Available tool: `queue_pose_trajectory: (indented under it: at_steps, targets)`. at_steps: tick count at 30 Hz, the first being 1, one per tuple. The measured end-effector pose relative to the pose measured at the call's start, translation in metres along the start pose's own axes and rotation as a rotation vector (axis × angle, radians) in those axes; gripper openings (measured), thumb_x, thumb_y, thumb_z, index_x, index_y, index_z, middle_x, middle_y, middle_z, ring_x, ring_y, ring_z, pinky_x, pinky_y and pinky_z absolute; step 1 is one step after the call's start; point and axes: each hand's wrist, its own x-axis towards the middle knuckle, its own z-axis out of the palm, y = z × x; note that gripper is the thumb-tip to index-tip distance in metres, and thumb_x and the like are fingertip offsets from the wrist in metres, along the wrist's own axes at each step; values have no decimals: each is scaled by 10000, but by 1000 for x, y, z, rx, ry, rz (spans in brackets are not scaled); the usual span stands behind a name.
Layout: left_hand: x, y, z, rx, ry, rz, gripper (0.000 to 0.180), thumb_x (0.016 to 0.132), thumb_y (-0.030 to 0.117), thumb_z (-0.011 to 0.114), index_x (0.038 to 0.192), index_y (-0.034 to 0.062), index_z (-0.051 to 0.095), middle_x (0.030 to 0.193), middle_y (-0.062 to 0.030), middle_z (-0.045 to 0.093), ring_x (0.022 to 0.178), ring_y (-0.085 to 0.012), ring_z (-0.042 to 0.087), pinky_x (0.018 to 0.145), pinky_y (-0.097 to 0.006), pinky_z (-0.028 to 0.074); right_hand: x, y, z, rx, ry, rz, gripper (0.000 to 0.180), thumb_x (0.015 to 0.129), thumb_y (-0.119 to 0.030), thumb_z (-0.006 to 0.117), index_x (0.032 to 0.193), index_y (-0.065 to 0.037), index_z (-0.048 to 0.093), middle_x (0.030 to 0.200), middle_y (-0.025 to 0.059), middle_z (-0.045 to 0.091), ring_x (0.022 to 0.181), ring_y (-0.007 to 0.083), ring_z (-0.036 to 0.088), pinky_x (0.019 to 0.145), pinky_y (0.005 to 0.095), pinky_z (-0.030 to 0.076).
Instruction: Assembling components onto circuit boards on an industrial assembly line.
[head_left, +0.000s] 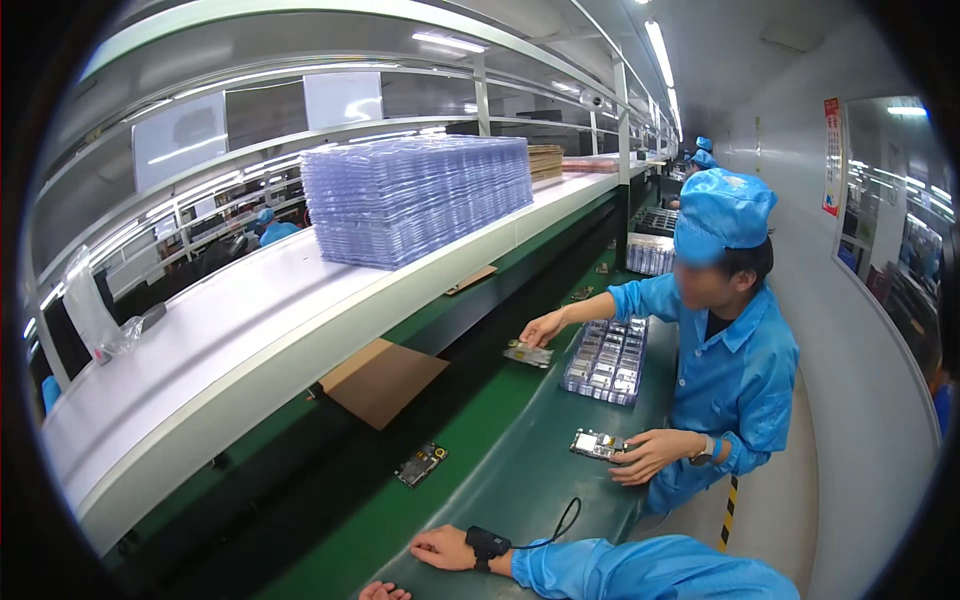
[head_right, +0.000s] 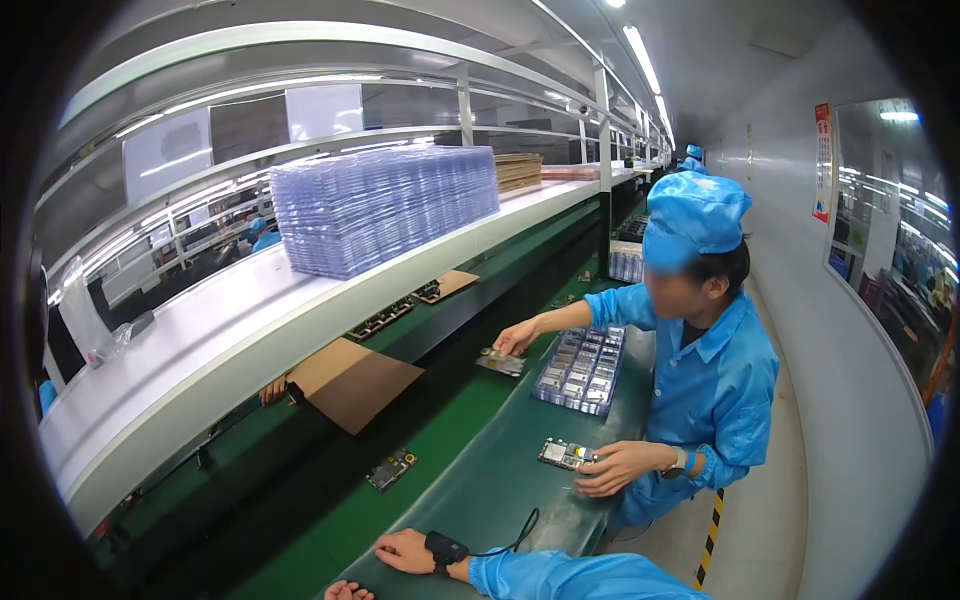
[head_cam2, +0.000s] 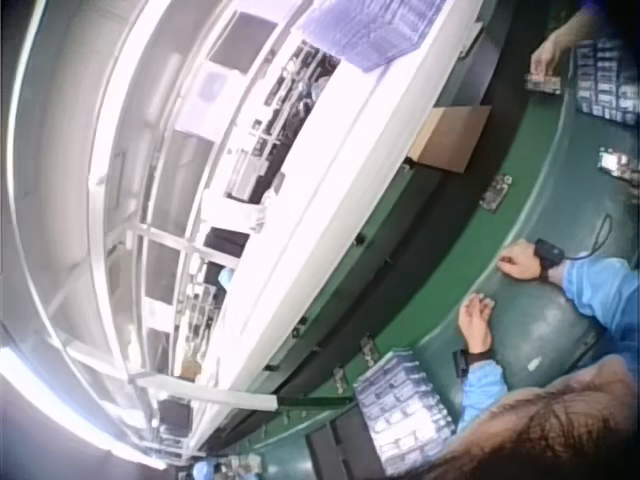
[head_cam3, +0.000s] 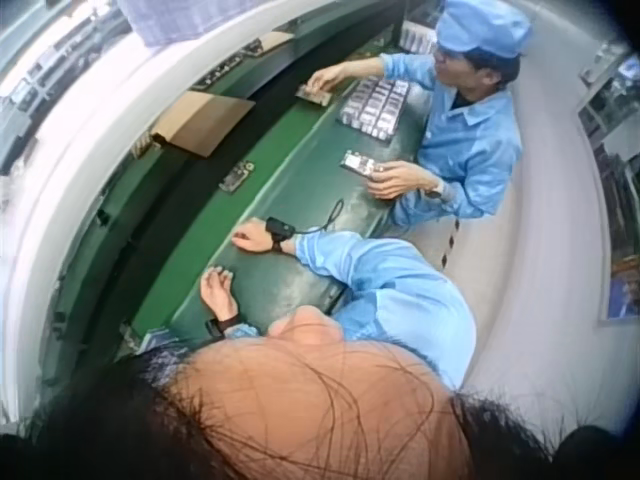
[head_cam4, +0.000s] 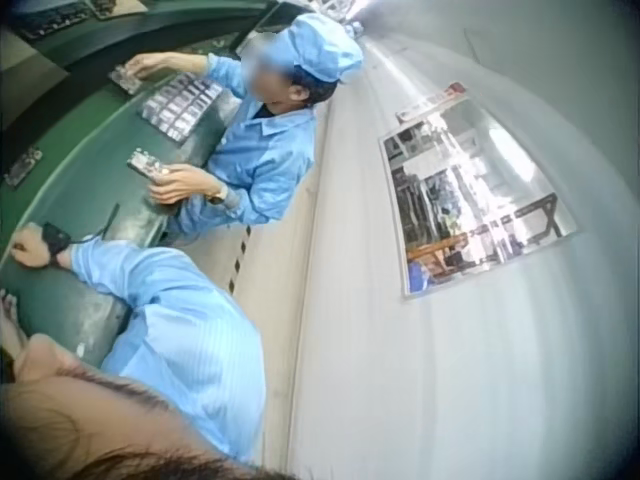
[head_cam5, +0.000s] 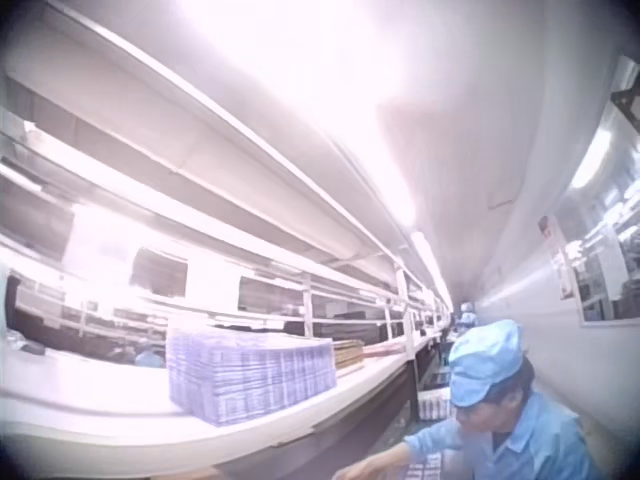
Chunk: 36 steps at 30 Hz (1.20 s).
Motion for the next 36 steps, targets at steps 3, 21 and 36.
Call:
queue_pose_trajectory:
  at_steps: [3, 21, 36]
  targets:
    - [1, 0, 5, 38, 21, -9, 186, 1025, 99, 575, 1183, 2, 576, 1066, -129, 657, 848, -200, 651, 796, -338, 597, 3, 2, 0, -11, 6, -14, 216, 971, -244, 633, 1018, -46, 704, 791, 132, 714, 699, 276, 714, 646, 367, 571]
    - [-93, -32, -19, 675, 205, 313, 257, 961, 33, 652, 1209, -4, 594, 1078, -159, 680, 877, -205, 662, 837, -320, 549, -1, 9, 16, -19, 247, -258, 159, 903, -257, 662, 953, -116, 715, 766, 104, 715, 667, 294, 679, 608, 428, 525]
    - [-198, -14, 70, 1247, 616, 1598, 161, 953, 127, 587, 996, -3, 672, 754, -182, 693, 603, -317, 646, 601, -355, 543, -19, 6, -4, 174, 18, -152, 130, 868, -203, 636, 965, -137, 693, 905, 115, 709, 861, 323, 671, 764, 460, 516]
